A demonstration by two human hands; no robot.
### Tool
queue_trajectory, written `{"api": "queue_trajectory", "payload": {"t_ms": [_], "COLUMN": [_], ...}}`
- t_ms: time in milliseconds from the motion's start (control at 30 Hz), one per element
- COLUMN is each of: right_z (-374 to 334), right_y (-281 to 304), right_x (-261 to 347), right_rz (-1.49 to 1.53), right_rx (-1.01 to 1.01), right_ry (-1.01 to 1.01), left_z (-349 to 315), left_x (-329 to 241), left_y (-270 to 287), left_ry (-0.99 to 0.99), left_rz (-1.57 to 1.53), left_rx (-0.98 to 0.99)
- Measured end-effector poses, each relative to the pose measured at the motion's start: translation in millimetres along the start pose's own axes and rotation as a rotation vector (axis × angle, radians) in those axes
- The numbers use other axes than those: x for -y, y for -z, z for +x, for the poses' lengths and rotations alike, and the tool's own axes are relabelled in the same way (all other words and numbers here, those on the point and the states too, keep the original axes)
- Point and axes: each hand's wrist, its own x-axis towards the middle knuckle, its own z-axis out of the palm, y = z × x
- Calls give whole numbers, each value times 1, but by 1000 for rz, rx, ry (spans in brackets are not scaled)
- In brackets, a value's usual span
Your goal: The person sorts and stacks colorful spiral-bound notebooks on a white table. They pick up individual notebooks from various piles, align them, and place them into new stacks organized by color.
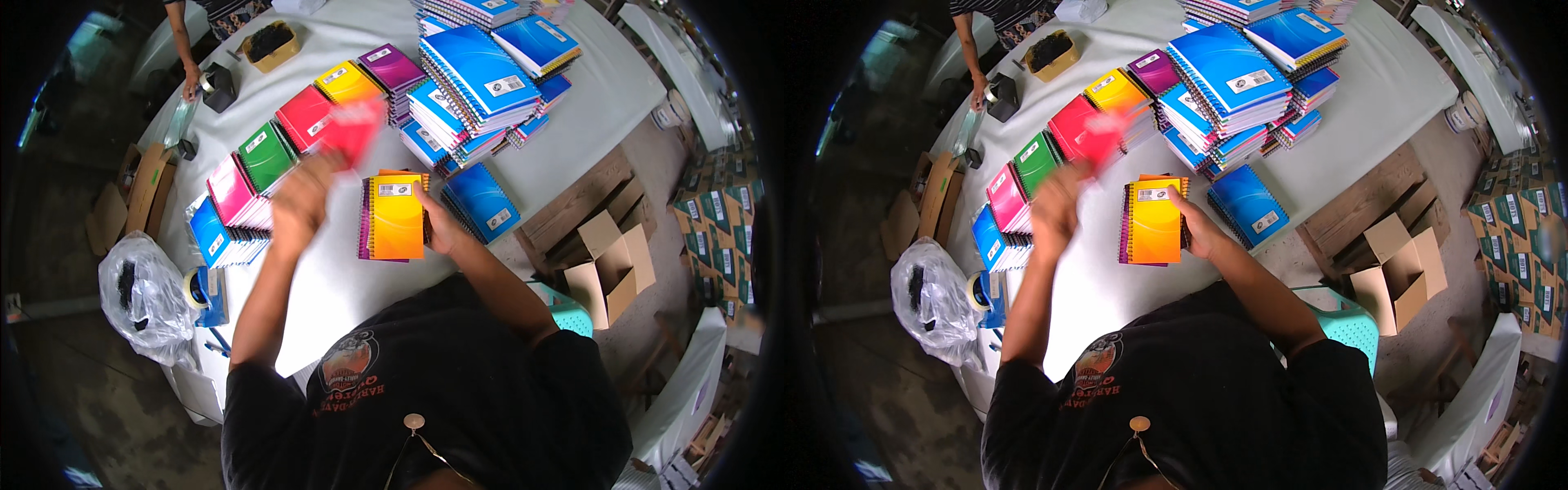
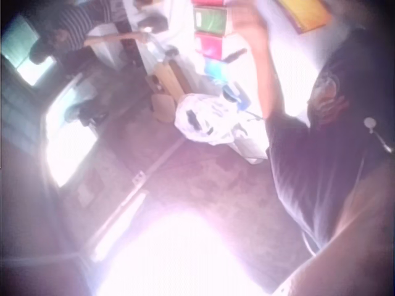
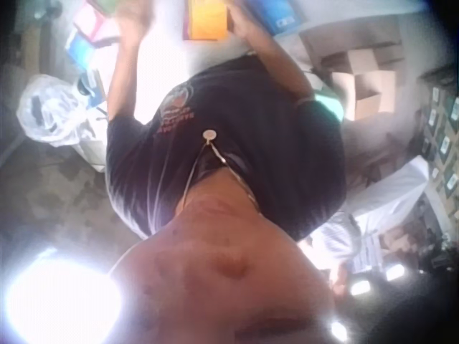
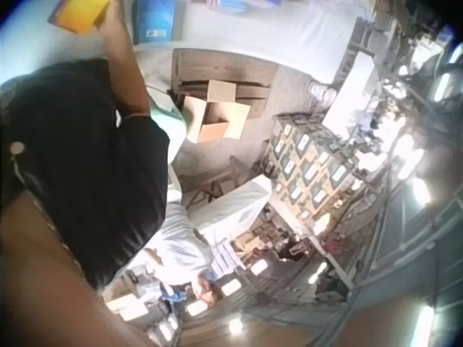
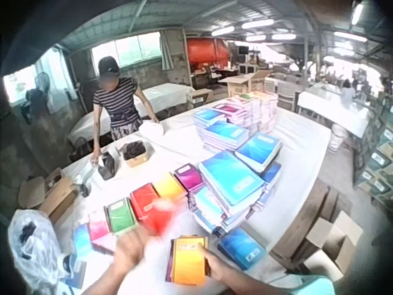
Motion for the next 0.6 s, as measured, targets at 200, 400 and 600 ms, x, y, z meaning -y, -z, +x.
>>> {"api": "queue_trajectory", "payload": {"t_ms": [200, 400, 600], "right_z": [8, -3, 6], "right_y": [-18, -27, -14], "right_x": [5, 0, -8], "right_rz": [-89, -130, -86], "right_rx": [262, 348, 40], "right_ry": [-73, -244, -129], "left_z": [-17, -21, -78], "left_x": [-42, -4, 91], "left_y": [28, 2, -7], "left_ry": [259, 273, 482], "left_rz": [-970, -221, 462], "left_rx": [-164, 294, 314]}}
